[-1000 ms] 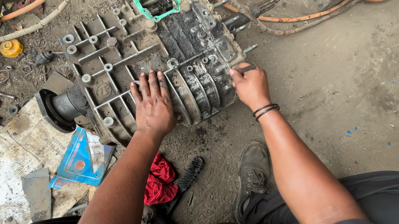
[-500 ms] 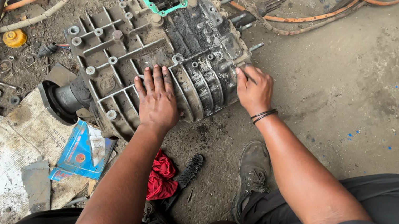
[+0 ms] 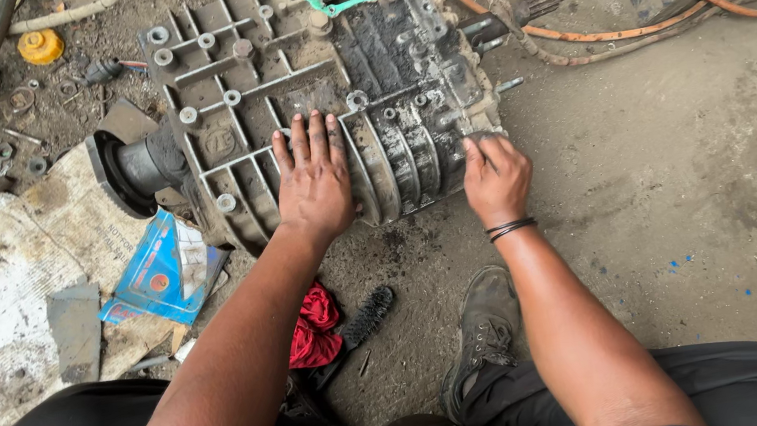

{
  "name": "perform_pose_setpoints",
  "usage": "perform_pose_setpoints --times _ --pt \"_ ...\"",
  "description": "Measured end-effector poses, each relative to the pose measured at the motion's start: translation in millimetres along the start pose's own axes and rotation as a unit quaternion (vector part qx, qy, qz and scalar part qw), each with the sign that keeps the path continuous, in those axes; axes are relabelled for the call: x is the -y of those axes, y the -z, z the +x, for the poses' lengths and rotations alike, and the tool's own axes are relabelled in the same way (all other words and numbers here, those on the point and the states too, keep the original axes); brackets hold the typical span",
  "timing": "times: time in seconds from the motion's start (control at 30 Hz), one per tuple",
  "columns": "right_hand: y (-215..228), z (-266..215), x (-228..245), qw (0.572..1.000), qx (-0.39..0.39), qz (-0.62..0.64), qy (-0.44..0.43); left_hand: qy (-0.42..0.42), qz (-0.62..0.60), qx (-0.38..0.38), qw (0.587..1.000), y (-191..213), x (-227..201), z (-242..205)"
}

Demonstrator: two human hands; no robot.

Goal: The person uses a small metal scraper to remove grime and carbon deposits from the cooling fins and surface of a large engine block. The person holds the engine steady with one hand while scraping with the other, working methodically across the metal surface.

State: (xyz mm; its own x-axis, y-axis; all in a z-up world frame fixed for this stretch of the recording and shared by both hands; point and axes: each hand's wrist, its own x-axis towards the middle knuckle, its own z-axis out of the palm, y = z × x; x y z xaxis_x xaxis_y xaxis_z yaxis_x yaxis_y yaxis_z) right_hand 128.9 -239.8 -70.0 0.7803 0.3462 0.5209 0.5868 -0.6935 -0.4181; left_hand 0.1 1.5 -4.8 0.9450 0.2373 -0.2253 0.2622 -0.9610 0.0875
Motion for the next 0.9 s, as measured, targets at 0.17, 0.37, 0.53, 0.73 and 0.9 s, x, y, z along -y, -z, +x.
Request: perform_pose_setpoints --times 0.17,0.37,0.53,0.73,0.9 --pt "18.2 20.5 -14.0 0.997 0.067 0.016 0.037 0.001 0.000 0.017 1.000 4.0 -0.5 -2.8" --pt "37.9 34.7 1.7 0.990 0.058 0.013 0.127 0.000 -0.006 0.009 1.000 6.5 -0.7 -1.5" --pt "30.6 22.5 15.5 0.995 0.080 0.013 0.060 -0.003 0.001 -0.007 1.000 1.6 0.9 -3.9" --pt "33.8 32.4 11.2 0.989 0.096 0.027 0.110 -0.001 -0.001 0.003 1.000 2.6 0.5 -3.9" --pt "31.0 21.6 7.9 0.991 0.076 0.033 0.101 -0.006 -0.010 -0.004 1.000 0.7 3.3 -4.3"
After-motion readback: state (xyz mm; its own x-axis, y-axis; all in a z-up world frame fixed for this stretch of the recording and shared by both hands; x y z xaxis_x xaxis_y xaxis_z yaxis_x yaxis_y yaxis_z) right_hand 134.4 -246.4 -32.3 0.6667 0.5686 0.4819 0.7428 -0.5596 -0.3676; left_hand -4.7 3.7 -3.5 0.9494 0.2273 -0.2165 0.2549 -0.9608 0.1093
